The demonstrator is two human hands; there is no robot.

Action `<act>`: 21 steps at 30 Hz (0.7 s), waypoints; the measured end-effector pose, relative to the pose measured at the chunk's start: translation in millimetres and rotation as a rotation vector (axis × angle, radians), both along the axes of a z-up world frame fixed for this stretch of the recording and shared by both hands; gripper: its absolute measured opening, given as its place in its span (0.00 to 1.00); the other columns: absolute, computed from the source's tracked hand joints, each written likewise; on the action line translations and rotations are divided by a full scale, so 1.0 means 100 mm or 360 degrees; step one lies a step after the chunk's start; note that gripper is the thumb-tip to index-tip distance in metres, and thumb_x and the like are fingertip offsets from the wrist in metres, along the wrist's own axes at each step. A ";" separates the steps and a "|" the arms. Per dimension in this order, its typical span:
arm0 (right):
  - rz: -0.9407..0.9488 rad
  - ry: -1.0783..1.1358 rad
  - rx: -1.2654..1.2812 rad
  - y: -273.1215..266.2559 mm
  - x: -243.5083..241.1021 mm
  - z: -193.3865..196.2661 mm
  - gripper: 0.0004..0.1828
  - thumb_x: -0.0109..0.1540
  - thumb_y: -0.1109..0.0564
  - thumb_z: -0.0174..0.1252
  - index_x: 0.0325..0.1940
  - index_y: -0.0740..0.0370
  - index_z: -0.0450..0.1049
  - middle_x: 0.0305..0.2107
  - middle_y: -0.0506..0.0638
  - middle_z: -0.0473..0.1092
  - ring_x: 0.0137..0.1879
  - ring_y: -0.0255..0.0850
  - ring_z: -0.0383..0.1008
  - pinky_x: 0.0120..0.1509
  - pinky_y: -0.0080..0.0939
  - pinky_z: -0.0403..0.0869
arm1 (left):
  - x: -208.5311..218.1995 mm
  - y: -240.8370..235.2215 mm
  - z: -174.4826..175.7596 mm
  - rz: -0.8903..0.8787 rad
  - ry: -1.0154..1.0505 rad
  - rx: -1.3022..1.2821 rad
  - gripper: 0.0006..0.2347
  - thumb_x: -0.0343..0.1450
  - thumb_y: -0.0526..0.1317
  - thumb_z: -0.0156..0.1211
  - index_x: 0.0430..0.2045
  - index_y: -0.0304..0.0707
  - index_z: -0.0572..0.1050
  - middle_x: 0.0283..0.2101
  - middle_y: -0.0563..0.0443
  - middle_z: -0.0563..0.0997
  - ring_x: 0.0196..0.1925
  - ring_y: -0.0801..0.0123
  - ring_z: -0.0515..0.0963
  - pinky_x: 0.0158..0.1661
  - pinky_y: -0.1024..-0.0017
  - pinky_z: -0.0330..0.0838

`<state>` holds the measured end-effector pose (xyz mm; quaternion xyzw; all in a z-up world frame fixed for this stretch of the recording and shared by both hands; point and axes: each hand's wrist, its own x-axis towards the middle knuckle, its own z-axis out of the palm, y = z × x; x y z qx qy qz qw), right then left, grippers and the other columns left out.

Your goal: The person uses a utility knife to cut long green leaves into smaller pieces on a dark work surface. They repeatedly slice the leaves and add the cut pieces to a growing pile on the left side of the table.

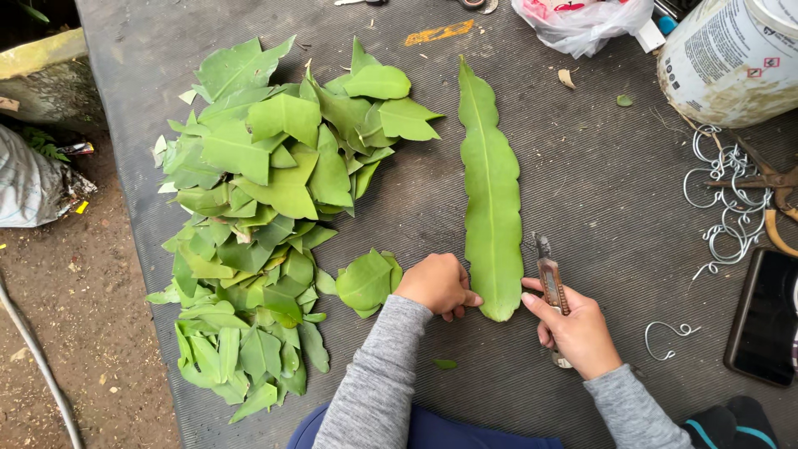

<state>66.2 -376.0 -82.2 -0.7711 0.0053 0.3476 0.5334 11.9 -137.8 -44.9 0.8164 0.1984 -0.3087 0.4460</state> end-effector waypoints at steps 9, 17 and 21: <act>0.0014 -0.0011 0.0000 0.03 -0.04 0.03 0.24 0.59 0.56 0.63 0.60 0.62 0.77 0.18 0.44 0.68 0.17 0.31 0.64 0.20 0.36 0.65 | -0.01 0.11 -0.18 0.0144 -0.0099 -0.0344 0.08 0.61 0.29 0.69 0.32 0.30 0.82 0.29 0.48 0.87 0.26 0.71 0.86 0.31 0.72 0.82; -0.0010 -0.0017 0.0069 -0.02 -0.08 -0.04 0.25 0.60 0.58 0.62 0.62 0.60 0.76 0.19 0.43 0.67 0.17 0.31 0.64 0.21 0.35 0.67 | 0.00 0.11 -0.17 0.0075 -0.0092 -0.0262 0.11 0.61 0.36 0.74 0.34 0.30 0.83 0.30 0.49 0.87 0.25 0.71 0.85 0.30 0.72 0.80; 0.0042 -0.0044 0.0092 -0.06 -0.07 -0.07 0.27 0.58 0.58 0.63 0.62 0.60 0.75 0.19 0.41 0.66 0.17 0.30 0.65 0.21 0.34 0.67 | 0.00 0.11 -0.14 0.0040 -0.0110 -0.0217 0.12 0.61 0.39 0.75 0.33 0.32 0.83 0.30 0.50 0.86 0.24 0.71 0.84 0.29 0.71 0.79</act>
